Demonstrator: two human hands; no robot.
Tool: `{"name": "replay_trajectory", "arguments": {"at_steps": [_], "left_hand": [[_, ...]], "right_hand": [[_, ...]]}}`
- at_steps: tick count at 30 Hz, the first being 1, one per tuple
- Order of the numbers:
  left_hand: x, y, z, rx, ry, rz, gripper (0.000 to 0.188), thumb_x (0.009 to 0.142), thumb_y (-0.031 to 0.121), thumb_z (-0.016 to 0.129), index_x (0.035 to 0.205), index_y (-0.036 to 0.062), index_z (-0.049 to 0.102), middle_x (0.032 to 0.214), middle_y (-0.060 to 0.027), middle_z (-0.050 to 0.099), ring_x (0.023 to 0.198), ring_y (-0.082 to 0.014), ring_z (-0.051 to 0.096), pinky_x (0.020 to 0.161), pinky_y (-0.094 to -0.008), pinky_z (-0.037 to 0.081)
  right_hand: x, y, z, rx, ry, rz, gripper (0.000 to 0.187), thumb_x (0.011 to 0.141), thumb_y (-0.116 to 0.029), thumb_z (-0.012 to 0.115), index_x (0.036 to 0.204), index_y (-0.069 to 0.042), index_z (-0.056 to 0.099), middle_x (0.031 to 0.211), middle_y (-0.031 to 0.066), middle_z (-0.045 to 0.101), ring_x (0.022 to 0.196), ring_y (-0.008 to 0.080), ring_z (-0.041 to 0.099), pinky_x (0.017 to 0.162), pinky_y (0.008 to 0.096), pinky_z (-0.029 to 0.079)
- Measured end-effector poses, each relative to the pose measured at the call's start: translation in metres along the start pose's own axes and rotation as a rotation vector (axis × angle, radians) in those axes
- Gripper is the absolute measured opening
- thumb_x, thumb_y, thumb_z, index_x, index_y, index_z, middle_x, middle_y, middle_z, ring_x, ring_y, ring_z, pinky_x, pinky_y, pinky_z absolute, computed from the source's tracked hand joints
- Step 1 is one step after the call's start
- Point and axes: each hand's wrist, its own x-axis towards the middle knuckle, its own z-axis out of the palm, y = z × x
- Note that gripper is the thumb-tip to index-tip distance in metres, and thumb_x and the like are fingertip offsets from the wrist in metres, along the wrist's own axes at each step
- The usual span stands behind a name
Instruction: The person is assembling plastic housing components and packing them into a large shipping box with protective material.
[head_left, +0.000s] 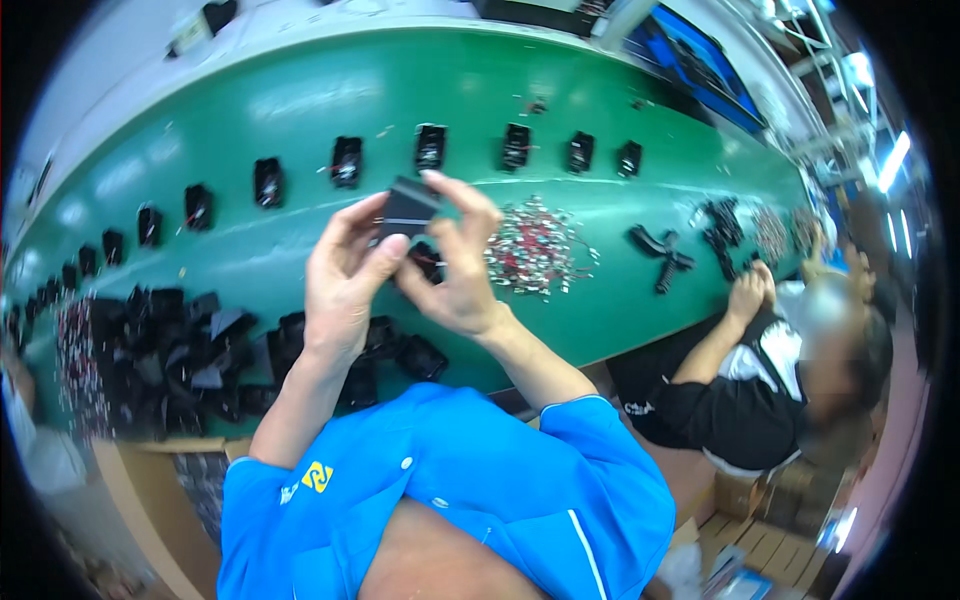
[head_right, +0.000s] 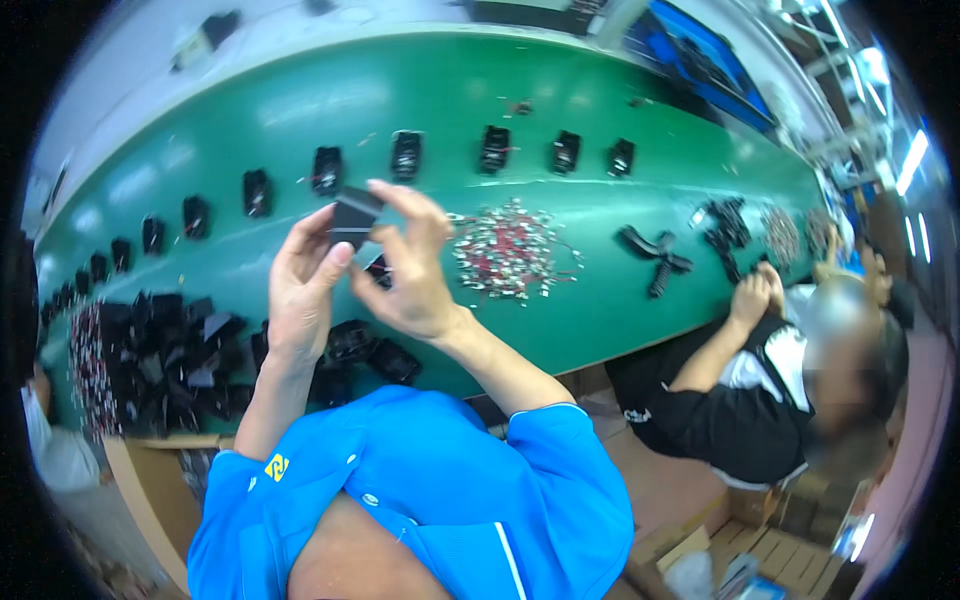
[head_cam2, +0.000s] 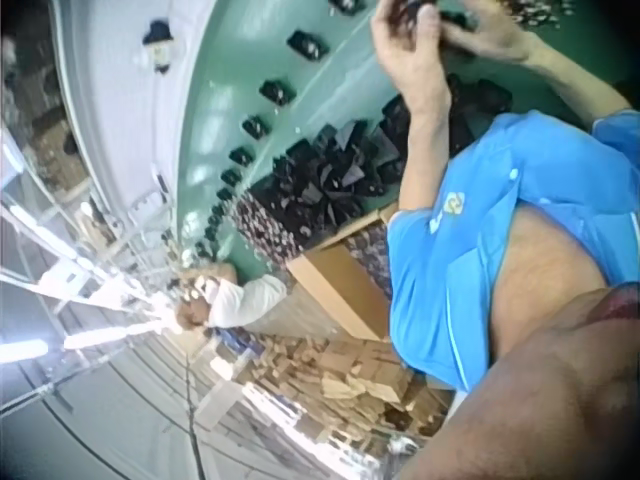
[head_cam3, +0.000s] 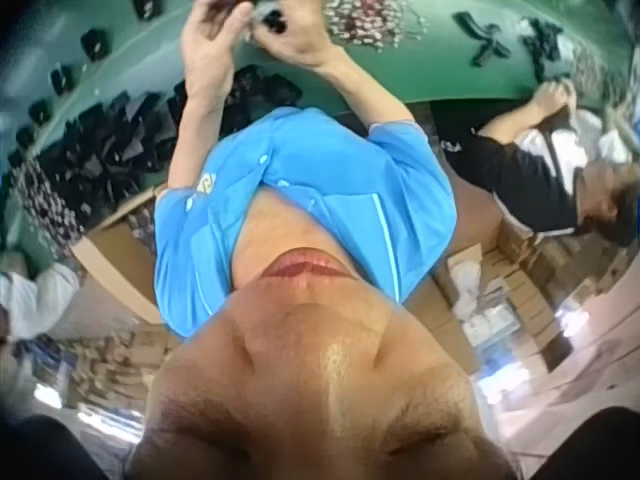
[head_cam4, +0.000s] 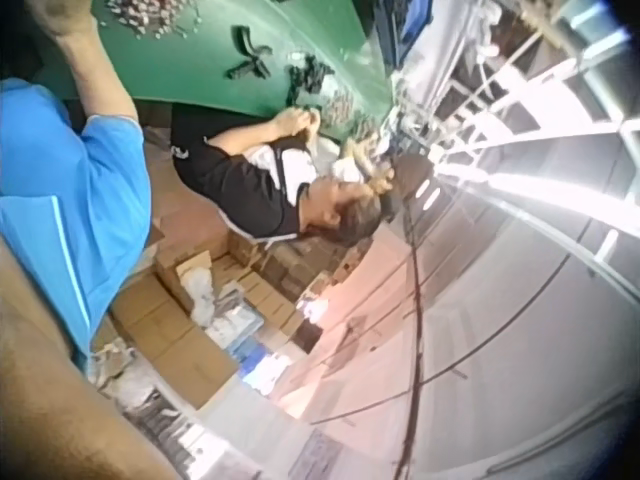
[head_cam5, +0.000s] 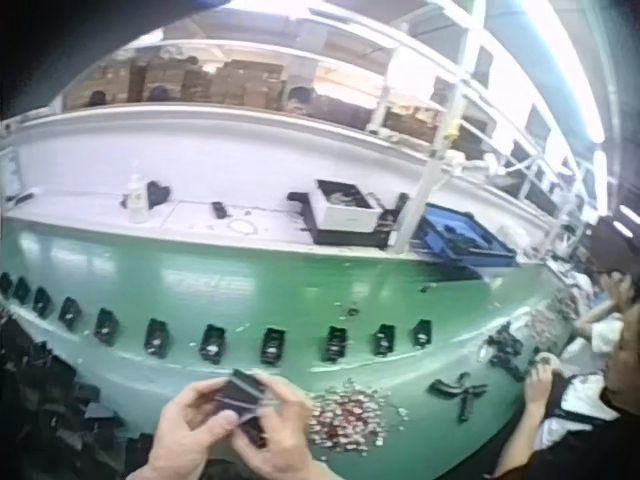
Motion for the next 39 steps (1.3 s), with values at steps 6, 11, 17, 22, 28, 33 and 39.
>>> {"name": "replay_trajectory", "arguments": {"at_steps": [6, 11, 17, 22, 28, 33, 39], "left_hand": [[0.018, -0.026, 0.046, 0.056, 0.013, 0.04, 0.059, 0.092, 0.003, 0.067, 0.145, 0.0025, 0.041, 0.136, -0.0189, 0.051, 0.123, -0.0264, 0.054, 0.106, -0.0387, 0.043], [0.032, -0.027, 0.055, 0.192, -0.057, 0.106, 0.063, 0.092, 0.006, 0.069, 0.146, 0.0028, 0.038, 0.14, -0.0201, 0.049, 0.128, -0.0286, 0.052, 0.107, -0.0406, 0.043], [0.031, -0.004, 0.098, 0.391, -0.12, 0.291, 0.063, 0.09, 0.006, 0.07, 0.146, 0.0034, 0.042, 0.132, -0.0154, 0.054, 0.118, -0.027, 0.056, 0.103, -0.0374, 0.045], [0.033, 0.0, 0.079, 0.506, -0.107, 0.371, 0.059, 0.086, 0.006, 0.073, 0.141, 0.0039, 0.051, 0.126, -0.0123, 0.058, 0.111, -0.0245, 0.059, 0.099, -0.0354, 0.047], [0.027, 0.002, 0.076, 0.595, -0.082, 0.486, 0.054, 0.084, 0.005, 0.074, 0.136, 0.0044, 0.057, 0.127, -0.011, 0.059, 0.108, -0.0215, 0.059, 0.097, -0.0335, 0.048], [0.017, 0.009, 0.068, 0.564, -0.088, 0.511, 0.054, 0.083, 0.003, 0.075, 0.134, 0.0031, 0.058, 0.127, -0.0119, 0.059, 0.108, -0.0203, 0.061, 0.096, -0.0313, 0.049], [0.007, 0.013, 0.057, 0.359, -0.103, 0.347, 0.05, 0.083, 0.002, 0.074, 0.131, 0.0015, 0.058, 0.125, -0.0128, 0.061, 0.106, -0.0212, 0.064, 0.096, -0.0311, 0.051]], "right_hand": [[0.029, 0.045, -0.052, -0.281, -0.059, -0.155, 0.032, 0.072, -0.02, 0.079, 0.094, -0.008, 0.059, 0.145, 0.0119, 0.049, 0.126, 0.0303, 0.044, 0.106, 0.0459, 0.028], [0.07, 0.086, -0.125, 0.139, -0.104, 0.078, 0.037, 0.073, -0.02, 0.086, 0.101, -0.009, 0.063, 0.15, 0.0098, 0.043, 0.132, 0.0267, 0.044, 0.11, 0.0416, 0.033], [0.035, 0.055, -0.075, 0.538, 0.019, 0.059, 0.065, 0.072, -0.014, 0.089, 0.129, -0.01, 0.058, 0.158, 0.0072, 0.03, 0.125, 0.028, 0.054, 0.101, 0.0378, 0.054], [0.002, 0.075, -0.047, 0.511, 0.082, 0.003, 0.062, 0.082, -0.024, 0.084, 0.135, -0.009, 0.055, 0.154, 0.0083, 0.034, 0.124, 0.0245, 0.054, 0.098, 0.0349, 0.056], [0.002, 0.062, -0.038, 0.585, 0.161, 0.043, 0.059, 0.091, -0.032, 0.074, 0.141, -0.011, 0.05, 0.149, 0.0083, 0.038, 0.117, 0.0211, 0.057, 0.093, 0.0322, 0.058], [-0.008, 0.048, -0.031, 0.585, 0.216, 0.173, 0.064, 0.093, -0.039, 0.071, 0.145, -0.013, 0.043, 0.143, 0.0089, 0.041, 0.109, 0.0194, 0.06, 0.088, 0.031, 0.06], [-0.007, 0.03, -0.021, 0.818, 0.213, 0.275, 0.05, 0.084, -0.043, 0.08, 0.125, -0.018, 0.065, 0.147, 0.007, 0.038, 0.123, 0.0201, 0.048, 0.103, 0.034, 0.046]]}}
